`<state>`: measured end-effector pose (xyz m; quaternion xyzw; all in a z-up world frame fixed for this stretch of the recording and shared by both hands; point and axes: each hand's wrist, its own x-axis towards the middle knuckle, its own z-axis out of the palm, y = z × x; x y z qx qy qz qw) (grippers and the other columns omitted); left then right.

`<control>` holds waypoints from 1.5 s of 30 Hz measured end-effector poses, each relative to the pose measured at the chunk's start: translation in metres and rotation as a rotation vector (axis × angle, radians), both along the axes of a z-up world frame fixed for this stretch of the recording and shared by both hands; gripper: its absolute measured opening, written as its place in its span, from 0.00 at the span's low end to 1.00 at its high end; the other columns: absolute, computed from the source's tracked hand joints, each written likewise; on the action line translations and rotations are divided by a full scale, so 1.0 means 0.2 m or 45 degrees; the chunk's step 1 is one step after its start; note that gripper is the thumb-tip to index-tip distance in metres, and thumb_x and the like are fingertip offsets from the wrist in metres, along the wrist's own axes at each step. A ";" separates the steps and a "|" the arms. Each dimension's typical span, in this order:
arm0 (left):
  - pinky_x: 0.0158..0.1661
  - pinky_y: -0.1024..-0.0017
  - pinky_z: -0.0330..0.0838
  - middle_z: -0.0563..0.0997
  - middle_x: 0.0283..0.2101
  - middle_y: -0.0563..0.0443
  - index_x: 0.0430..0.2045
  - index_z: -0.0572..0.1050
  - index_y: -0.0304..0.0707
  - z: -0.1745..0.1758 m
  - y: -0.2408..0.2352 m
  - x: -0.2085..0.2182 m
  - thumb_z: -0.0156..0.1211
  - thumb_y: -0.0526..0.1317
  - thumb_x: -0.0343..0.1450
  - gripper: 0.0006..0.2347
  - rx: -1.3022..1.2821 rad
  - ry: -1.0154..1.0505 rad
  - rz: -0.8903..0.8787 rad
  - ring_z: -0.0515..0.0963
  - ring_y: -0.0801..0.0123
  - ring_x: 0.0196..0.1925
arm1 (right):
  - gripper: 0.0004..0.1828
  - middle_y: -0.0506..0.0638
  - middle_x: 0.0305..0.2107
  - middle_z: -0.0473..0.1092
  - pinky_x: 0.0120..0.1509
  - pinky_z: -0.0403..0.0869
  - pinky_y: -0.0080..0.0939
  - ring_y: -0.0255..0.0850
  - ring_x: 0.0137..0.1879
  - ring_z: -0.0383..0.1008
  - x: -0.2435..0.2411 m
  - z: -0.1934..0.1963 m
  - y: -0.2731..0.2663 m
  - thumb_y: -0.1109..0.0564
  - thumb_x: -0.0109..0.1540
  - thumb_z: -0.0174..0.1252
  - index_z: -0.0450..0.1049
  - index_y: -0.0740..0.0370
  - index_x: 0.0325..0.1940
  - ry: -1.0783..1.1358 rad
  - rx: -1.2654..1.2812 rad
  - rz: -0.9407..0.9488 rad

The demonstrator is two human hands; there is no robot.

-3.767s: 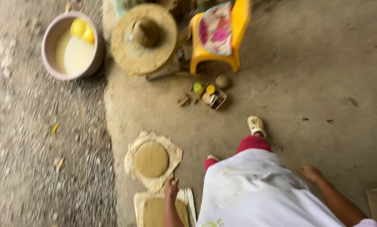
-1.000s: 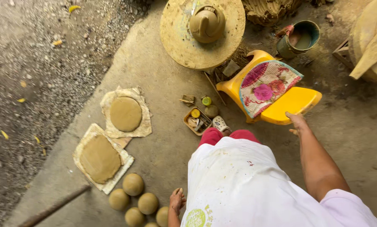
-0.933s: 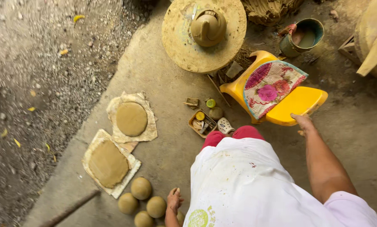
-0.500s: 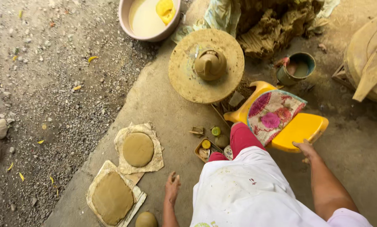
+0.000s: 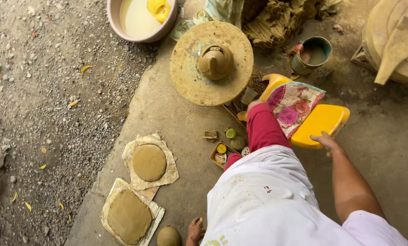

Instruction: The person carries a large clay cylinder to a pottery wheel and then carves facial features into a round clay head using a small knife.

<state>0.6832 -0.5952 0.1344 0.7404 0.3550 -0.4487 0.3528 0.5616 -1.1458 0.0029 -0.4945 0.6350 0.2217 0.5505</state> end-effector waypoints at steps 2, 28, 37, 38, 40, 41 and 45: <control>0.34 0.62 0.72 0.81 0.55 0.41 0.67 0.66 0.42 -0.01 0.00 0.08 0.62 0.51 0.71 0.29 -0.008 -0.020 -0.095 0.78 0.58 0.36 | 0.59 0.53 0.79 0.42 0.71 0.56 0.86 0.61 0.82 0.43 0.01 0.02 0.04 0.37 0.55 0.65 0.42 0.43 0.84 -0.034 -0.014 -0.048; 0.17 0.75 0.60 0.74 0.25 0.53 0.48 0.78 0.34 -0.48 -0.18 -0.01 0.52 0.48 0.78 0.16 -0.086 -0.078 0.637 0.67 0.75 0.18 | 0.32 0.50 0.71 0.61 0.63 0.67 0.57 0.45 0.74 0.60 1.17 0.25 -0.82 0.48 0.65 0.59 0.64 0.51 0.74 -0.497 -0.477 0.310; 0.28 0.76 0.69 0.79 0.36 0.55 0.61 0.72 0.45 -1.00 -1.16 0.93 0.57 0.49 0.75 0.20 -0.126 -0.445 0.873 0.75 0.76 0.30 | 0.28 0.69 0.56 0.72 0.58 0.61 0.85 0.89 0.60 0.46 2.42 -0.25 -1.09 0.52 0.70 0.56 0.67 0.56 0.76 -0.301 -0.023 0.740; 0.31 0.76 0.72 0.79 0.39 0.59 0.62 0.70 0.46 -1.08 -1.32 1.03 0.56 0.51 0.75 0.21 -0.232 -0.492 0.899 0.74 0.77 0.34 | 0.28 0.64 0.59 0.70 0.62 0.63 0.75 0.75 0.63 0.53 2.57 -0.32 -1.11 0.51 0.69 0.56 0.66 0.57 0.74 -0.349 -0.066 0.913; 0.54 0.58 0.73 0.67 0.68 0.45 0.69 0.62 0.52 -1.28 -1.60 1.21 0.48 0.56 0.74 0.27 -0.169 -0.249 0.771 0.72 0.54 0.63 | 0.29 0.56 0.65 0.67 0.70 0.68 0.54 0.49 0.69 0.67 2.81 -0.51 -1.10 0.49 0.66 0.56 0.65 0.59 0.71 -0.456 -0.142 1.228; 0.67 0.55 0.59 0.59 0.75 0.41 0.73 0.54 0.53 -1.39 -1.71 1.28 0.43 0.59 0.76 0.29 -0.151 -0.226 0.650 0.62 0.51 0.74 | 0.33 0.59 0.69 0.58 0.73 0.61 0.57 0.52 0.73 0.58 2.91 -0.62 -1.11 0.48 0.67 0.55 0.60 0.59 0.74 -0.409 -0.256 1.329; 0.71 0.58 0.47 0.48 0.77 0.36 0.74 0.42 0.38 -1.91 -2.01 1.45 0.42 0.57 0.77 0.34 0.169 -0.519 0.724 0.50 0.46 0.78 | 0.40 0.69 0.76 0.45 0.82 0.51 0.55 0.61 0.82 0.45 3.22 -1.13 -1.18 0.41 0.70 0.53 0.51 0.66 0.79 -0.722 -0.723 1.729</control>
